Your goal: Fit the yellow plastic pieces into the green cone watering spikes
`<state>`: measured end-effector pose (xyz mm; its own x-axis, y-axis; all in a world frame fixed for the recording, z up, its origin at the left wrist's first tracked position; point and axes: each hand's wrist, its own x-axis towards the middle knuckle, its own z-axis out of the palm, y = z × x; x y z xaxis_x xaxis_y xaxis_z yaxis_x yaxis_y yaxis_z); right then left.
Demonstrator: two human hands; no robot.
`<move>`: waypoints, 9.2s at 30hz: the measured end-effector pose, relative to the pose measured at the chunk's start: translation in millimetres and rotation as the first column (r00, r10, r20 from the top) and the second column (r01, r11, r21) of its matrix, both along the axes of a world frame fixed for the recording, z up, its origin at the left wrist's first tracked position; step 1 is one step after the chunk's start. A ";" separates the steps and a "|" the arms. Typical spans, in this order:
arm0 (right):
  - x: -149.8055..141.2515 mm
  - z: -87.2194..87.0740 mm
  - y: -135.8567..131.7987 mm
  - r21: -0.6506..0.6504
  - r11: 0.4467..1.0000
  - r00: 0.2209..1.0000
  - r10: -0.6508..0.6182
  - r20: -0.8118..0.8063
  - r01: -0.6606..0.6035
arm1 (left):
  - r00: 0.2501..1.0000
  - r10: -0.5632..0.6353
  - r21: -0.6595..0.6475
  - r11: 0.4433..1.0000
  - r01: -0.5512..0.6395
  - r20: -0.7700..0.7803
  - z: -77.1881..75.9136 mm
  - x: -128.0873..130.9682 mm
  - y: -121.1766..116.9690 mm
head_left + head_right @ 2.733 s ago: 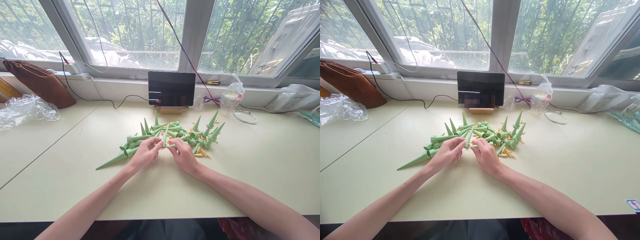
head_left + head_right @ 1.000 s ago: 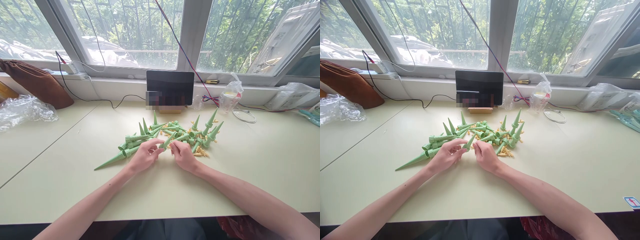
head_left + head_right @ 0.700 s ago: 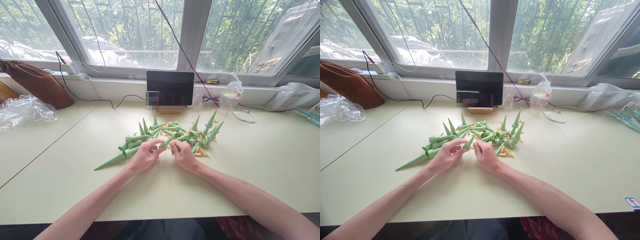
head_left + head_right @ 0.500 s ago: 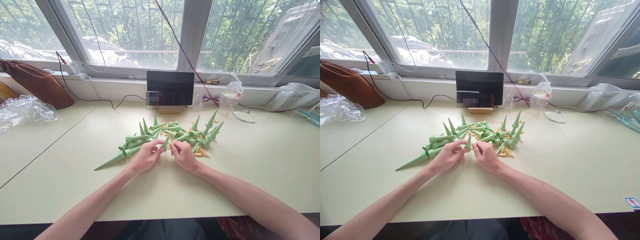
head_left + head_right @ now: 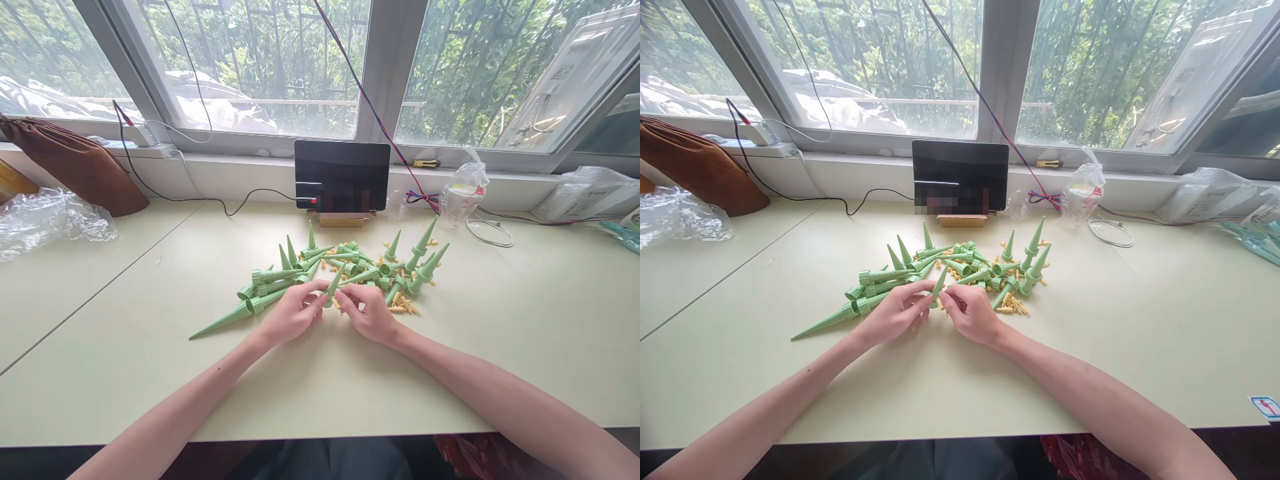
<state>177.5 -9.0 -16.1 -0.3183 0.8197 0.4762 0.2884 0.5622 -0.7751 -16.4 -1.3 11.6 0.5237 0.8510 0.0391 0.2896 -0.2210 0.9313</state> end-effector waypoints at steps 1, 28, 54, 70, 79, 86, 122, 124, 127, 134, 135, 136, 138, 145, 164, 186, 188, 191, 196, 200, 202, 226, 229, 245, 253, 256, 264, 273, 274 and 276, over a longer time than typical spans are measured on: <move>0.2 -0.4 0.1 -0.006 1.000 1.000 0.004 -0.010 -0.004 | 1.000 -0.004 -0.009 1.000 0.004 -0.002 -0.2 -0.2 0.1; -0.6 -4.7 -0.9 0.066 0.996 0.998 -0.051 -0.024 0.052 | 0.981 0.053 -0.281 0.960 0.001 0.184 6.7 -1.8 3.0; -2.2 -8.1 0.5 0.157 0.976 0.988 -0.146 -0.052 0.153 | 0.962 0.048 -0.368 0.928 0.057 0.270 4.9 -7.5 8.1; -2.0 -12.9 2.3 0.114 0.981 0.987 -0.155 -0.051 0.160 | 0.970 0.070 -0.271 0.962 -0.004 0.234 4.8 -6.2 6.6; -2.3 -12.0 1.3 0.087 0.988 0.991 -0.128 -0.029 0.130 | 0.963 0.057 -0.230 0.973 0.005 0.262 2.0 -4.8 8.0; -2.0 -11.0 1.6 0.085 0.993 0.997 -0.073 -0.036 0.076 | 0.957 0.084 -0.225 0.974 -0.020 0.278 -2.7 -5.9 9.0; -2.1 -2.4 0.1 0.014 0.990 0.990 -0.138 0.034 0.138 | 0.966 0.111 -0.175 0.982 -0.070 0.235 0.8 -5.5 7.1; -1.9 -1.6 -0.1 0.014 0.990 0.990 -0.139 0.036 0.139 | 0.965 0.116 -0.168 0.983 -0.076 0.237 1.2 -4.9 6.7; -2.0 -0.6 -0.1 0.014 0.991 0.990 -0.136 0.040 0.136 | 0.966 0.116 -0.166 0.983 -0.078 0.231 2.4 -4.3 6.1; -2.0 -3.0 0.5 0.006 0.991 0.989 -0.133 0.061 0.133 | 0.969 0.126 -0.179 0.980 -0.088 0.213 1.0 -3.1 5.3; -1.8 -3.5 0.8 0.003 0.992 0.990 -0.128 0.062 0.128 | 0.969 0.126 -0.178 0.980 -0.088 0.214 0.1 -3.1 5.4; -1.5 -3.9 1.2 0.000 0.993 0.991 -0.122 0.063 0.122 | 0.968 0.126 -0.176 0.980 -0.088 0.216 -1.1 -3.1 5.5; -0.9 -4.2 1.9 -0.005 0.994 0.992 -0.109 0.062 0.110 | 0.967 0.126 -0.168 0.982 -0.090 0.220 -3.3 -3.3 5.9; -0.3 -0.5 0.7 -0.061 0.996 0.998 -0.058 0.019 0.059 | 0.966 0.123 -0.089 0.990 -0.105 0.227 -2.7 -1.2 4.7; -0.7 -1.6 1.2 -0.017 0.997 0.996 -0.079 -0.028 0.079 | 0.954 0.147 -0.077 0.988 -0.131 0.260 7.0 0.7 1.4; -2.4 -14.4 0.3 0.249 0.950 0.955 -0.234 0.181 0.186 | 0.969 0.173 -0.263 0.957 -0.124 0.174 6.6 -0.7 4.4; -2.7 -14.3 0.4 0.231 0.957 0.960 -0.217 0.176 0.174 | 0.969 0.174 -0.240 0.962 -0.129 0.174 7.0 0.0 3.6; -3.0 -14.0 0.6 0.204 0.966 0.966 -0.196 0.169 0.161 | 0.970 0.165 -0.211 0.969 -0.126 0.179 7.9 1.2 2.2; -3.3 -12.5 1.1 0.170 0.976 0.975 -0.161 0.156 0.134 | 0.970 0.162 -0.176 0.976 -0.130 0.182 7.5 2.1 1.3; -3.2 -11.1 2.0 0.136 0.983 0.979 -0.139 0.146 0.120 | 0.968 0.177 -0.137 0.979 -0.153 0.177 5.7 2.6 1.3; -2.8 -10.0 2.6 0.111 0.988 0.983 -0.126 0.134 0.112 | 0.970 0.176 -0.100 0.982 -0.161 0.167 4.1 2.8 1.2; -4.0 -5.7 0.1 0.139 0.972 0.982 -0.190 -0.017 0.191 | 0.974 0.179 0.120 0.973 -0.196 0.141 -0.1 3.9 -3.3; -4.6 -4.6 -0.3 0.175 0.959 0.974 -0.224 -0.018 0.224 | 0.958 0.203 0.066 0.973 -0.220 0.204 2.5 3.0 -2.1; -2.5 -10.3 -0.3 0.378 0.916 0.982 -0.173 0.072 0.134 | 0.954 0.097 -0.396 0.918 0.025 0.285 6.3 0.5 2.1; -2.7 -9.4 -1.8 0.401 0.910 0.980 -0.165 0.110 0.108 | 0.944 0.058 -0.396 0.915 0.080 0.325 4.5 -0.5 3.5; -2.4 -10.1 -1.5 0.366 0.925 0.980 -0.154 0.123 0.099 | 0.940 0.061 -0.391 0.917 0.081 0.336 4.5 -1.1 3.5; -2.3 -12.4 -0.7 0.325 0.941 0.982 -0.141 0.122 0.095 | 0.940 0.075 -0.375 0.925 0.058 0.332 4.7 -0.1 2.4; -3.7 -10.3 0.2 0.312 0.948 0.993 -0.094 0.065 0.069 | 0.941 0.053 -0.359 0.930 0.076 0.335 3.5 -0.4 3.1; -3.8 -10.2 0.2 0.308 0.949 0.993 -0.097 0.066 0.072 | 0.942 0.048 -0.355 0.932 0.078 0.332 3.2 -0.7 3.1; -3.8 -10.0 0.2 0.299 0.951 0.992 -0.106 0.068 0.081 | 0.943 0.036 -0.347 0.934 0.085 0.329 2.4 -1.3 3.1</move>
